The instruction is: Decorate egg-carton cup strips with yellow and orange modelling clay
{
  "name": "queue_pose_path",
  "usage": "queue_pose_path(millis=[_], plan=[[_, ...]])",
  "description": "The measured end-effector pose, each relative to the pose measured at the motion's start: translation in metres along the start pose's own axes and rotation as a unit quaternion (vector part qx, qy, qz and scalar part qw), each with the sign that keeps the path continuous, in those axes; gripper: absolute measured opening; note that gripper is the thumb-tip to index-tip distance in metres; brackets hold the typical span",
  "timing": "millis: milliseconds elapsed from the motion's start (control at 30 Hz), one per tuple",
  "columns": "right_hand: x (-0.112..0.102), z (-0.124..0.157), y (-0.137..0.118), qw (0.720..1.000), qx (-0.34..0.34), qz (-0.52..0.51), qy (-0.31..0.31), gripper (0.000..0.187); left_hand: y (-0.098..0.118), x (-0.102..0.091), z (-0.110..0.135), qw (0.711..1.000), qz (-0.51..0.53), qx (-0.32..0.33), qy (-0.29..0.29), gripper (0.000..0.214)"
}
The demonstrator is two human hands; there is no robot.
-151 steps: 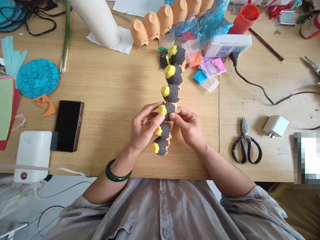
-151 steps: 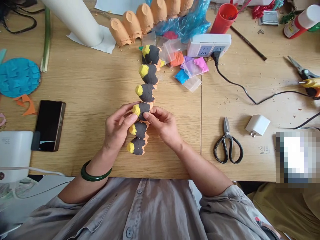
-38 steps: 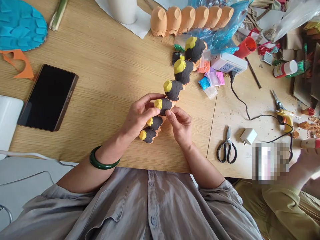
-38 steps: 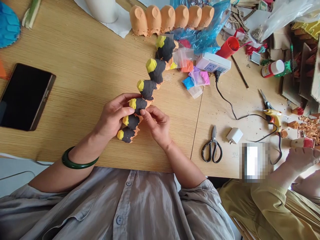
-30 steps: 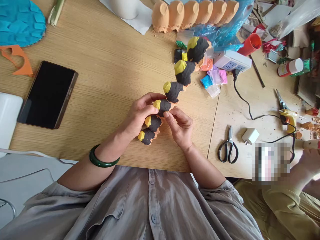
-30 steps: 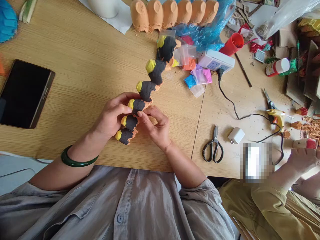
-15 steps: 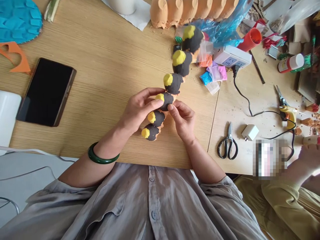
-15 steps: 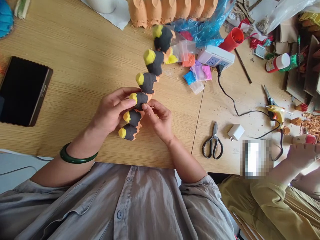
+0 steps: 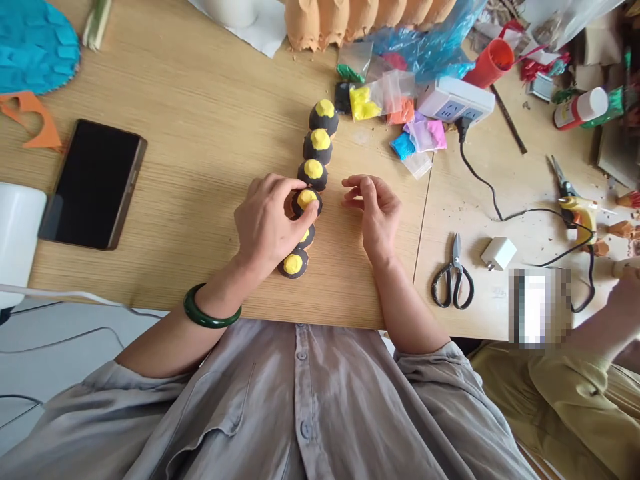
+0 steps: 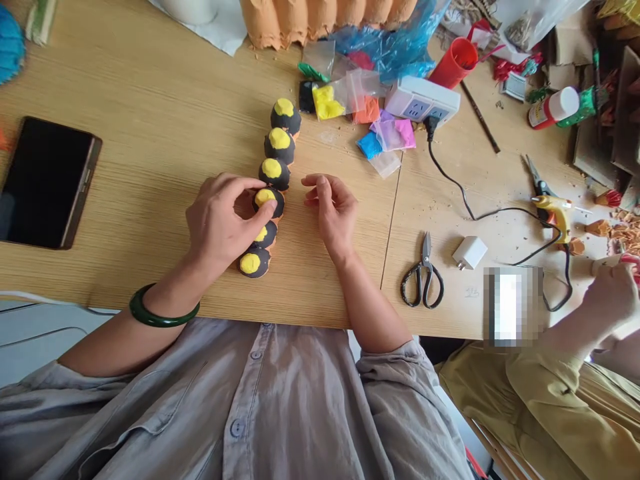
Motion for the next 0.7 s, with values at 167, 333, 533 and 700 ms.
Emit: queue_pose_path(millis=[167, 333, 533, 700], plan=[[0.002, 0.000, 0.001, 1.000, 0.004, -0.021, 0.008, 0.055, -0.012, -0.015, -0.005, 0.992, 0.109, 0.048, 0.037, 0.029], [0.006, 0.002, 0.002, 1.000, 0.013, -0.018, 0.000, 0.059, -0.009, -0.022, -0.006, 0.991, 0.102, 0.090, 0.012, 0.026], [0.009, 0.004, 0.003, 0.999, 0.014, -0.037, -0.007, 0.061, -0.008, -0.016, -0.011, 0.994, 0.061, 0.081, -0.041, 0.038], [0.010, 0.005, 0.004, 0.999, 0.023, -0.038, 0.000, 0.061, -0.011, -0.023, -0.015, 0.985, 0.099, 0.108, -0.094, 0.049]])
Point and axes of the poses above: each hand's wrist, its own z-axis away from the middle knuckle, its own x-axis out of the palm, y = z × x, the point moved 3 cm from there along -z, towards the middle knuckle, and after that the axes turned 8 degrees about z, right-handed, at the moved point
